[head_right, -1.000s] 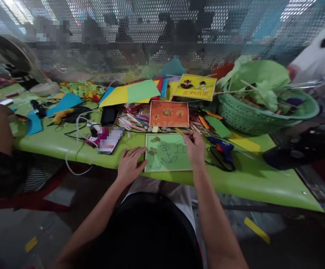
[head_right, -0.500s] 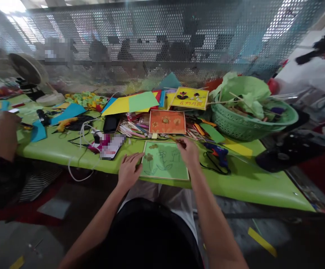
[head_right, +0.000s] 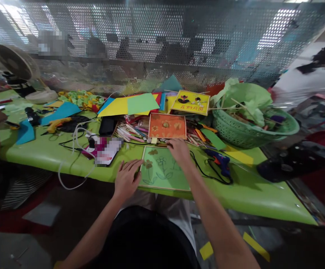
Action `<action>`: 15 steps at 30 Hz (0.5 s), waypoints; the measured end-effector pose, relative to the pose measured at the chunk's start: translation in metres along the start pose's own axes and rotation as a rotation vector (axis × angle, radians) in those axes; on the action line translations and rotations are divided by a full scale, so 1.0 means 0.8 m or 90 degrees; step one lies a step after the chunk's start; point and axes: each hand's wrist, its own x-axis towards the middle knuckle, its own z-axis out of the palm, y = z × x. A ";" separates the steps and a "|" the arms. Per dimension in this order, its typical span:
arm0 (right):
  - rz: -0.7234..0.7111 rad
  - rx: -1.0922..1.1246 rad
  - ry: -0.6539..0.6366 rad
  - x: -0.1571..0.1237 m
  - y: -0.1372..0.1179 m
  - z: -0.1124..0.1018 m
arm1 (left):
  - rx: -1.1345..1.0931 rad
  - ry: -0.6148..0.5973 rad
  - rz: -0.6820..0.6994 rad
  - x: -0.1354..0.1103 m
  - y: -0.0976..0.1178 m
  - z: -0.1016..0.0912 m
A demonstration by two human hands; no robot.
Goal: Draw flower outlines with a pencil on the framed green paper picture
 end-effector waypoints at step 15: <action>0.037 -0.053 0.258 -0.137 0.010 -0.140 | 0.068 -0.003 0.039 0.007 -0.017 0.003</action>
